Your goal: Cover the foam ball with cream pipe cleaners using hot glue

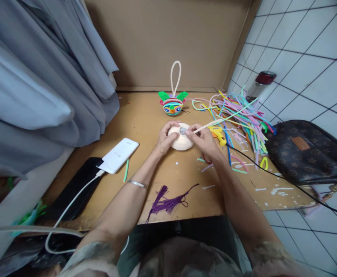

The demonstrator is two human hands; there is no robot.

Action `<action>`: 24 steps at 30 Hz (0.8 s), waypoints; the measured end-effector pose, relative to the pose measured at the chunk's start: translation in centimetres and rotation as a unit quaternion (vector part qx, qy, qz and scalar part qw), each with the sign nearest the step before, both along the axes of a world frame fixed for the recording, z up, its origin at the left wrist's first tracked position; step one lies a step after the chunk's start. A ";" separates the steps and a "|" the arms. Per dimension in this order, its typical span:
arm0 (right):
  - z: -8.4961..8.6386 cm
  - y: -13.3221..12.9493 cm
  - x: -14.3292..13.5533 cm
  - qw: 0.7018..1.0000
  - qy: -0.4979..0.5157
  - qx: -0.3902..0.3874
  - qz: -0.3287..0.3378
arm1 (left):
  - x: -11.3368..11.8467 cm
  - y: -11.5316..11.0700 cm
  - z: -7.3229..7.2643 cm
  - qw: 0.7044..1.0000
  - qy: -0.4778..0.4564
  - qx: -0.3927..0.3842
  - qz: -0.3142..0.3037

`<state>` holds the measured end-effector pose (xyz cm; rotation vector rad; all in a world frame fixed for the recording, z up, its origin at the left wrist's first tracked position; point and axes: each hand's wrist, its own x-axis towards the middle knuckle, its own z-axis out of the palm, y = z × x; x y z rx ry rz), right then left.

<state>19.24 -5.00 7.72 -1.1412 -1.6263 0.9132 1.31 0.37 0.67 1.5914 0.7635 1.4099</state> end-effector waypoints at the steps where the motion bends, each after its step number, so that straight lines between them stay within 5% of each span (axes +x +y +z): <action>1: 0.2 -0.1 0.2 1.000 0.009 -0.008 0.012 | 0.0 0.0 0.0 1.000 -0.003 -0.002 -0.001; 24: -0.5 0.7 0.4 0.999 0.009 -0.034 0.004 | 0.2 -0.6 0.4 0.998 0.035 0.017 0.038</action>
